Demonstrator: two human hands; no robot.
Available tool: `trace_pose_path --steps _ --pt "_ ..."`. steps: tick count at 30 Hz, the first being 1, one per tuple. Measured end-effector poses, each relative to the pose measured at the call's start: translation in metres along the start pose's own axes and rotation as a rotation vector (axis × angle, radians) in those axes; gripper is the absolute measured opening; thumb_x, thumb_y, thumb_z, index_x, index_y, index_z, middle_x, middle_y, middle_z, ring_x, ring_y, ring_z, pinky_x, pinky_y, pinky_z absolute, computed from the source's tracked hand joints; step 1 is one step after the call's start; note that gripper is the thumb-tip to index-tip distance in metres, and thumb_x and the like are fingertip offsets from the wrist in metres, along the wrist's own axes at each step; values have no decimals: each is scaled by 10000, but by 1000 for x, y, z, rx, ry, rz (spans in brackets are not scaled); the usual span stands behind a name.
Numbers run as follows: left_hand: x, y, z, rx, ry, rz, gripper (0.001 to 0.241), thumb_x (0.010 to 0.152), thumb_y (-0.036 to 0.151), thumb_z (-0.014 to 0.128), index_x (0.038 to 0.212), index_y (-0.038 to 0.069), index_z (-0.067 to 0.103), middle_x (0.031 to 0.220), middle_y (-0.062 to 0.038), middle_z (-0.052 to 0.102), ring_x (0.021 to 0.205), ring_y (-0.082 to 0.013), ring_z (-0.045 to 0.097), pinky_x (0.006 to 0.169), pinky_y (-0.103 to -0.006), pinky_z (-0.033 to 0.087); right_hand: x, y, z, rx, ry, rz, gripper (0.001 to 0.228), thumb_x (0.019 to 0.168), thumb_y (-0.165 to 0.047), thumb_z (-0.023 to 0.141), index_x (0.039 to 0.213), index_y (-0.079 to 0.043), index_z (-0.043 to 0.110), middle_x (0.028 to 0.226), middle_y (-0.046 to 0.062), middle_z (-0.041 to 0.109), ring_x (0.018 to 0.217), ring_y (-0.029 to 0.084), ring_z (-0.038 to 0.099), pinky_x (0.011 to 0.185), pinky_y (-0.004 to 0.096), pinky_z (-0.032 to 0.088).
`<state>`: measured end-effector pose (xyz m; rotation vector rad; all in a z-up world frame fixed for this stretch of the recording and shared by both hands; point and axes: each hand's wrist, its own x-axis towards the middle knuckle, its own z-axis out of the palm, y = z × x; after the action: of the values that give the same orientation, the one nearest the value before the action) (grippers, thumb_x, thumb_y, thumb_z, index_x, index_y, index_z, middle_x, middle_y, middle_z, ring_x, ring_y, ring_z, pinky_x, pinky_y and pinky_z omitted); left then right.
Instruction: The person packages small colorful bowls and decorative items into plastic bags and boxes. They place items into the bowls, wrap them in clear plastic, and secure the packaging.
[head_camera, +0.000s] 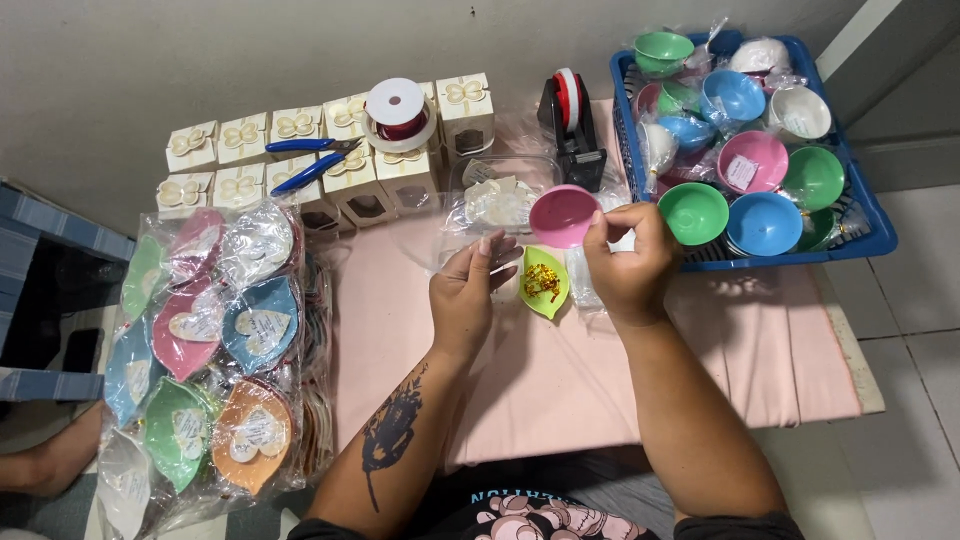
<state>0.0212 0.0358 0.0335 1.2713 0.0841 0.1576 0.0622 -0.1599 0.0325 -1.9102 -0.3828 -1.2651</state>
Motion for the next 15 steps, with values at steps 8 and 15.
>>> trace_pose_path --steps 8,15 --pt "4 -15 -3 -29 -60 -19 353 1120 233 527 1330 23 717 1212 -250 766 1082 -333 761 903 -449 653 -6 3 3 -32 30 38 176 940 5 763 829 -50 639 655 23 658 521 195 638 581 287 527" --pt "0 -13 0 -49 -91 -46 363 1119 232 536 1340 -5 699 1215 -279 756 1086 -379 760 906 -469 645 -11 3 5 -77 -21 -2 158 940 -44 781 844 -71 658 691 30 678 565 216 665 610 307 537"
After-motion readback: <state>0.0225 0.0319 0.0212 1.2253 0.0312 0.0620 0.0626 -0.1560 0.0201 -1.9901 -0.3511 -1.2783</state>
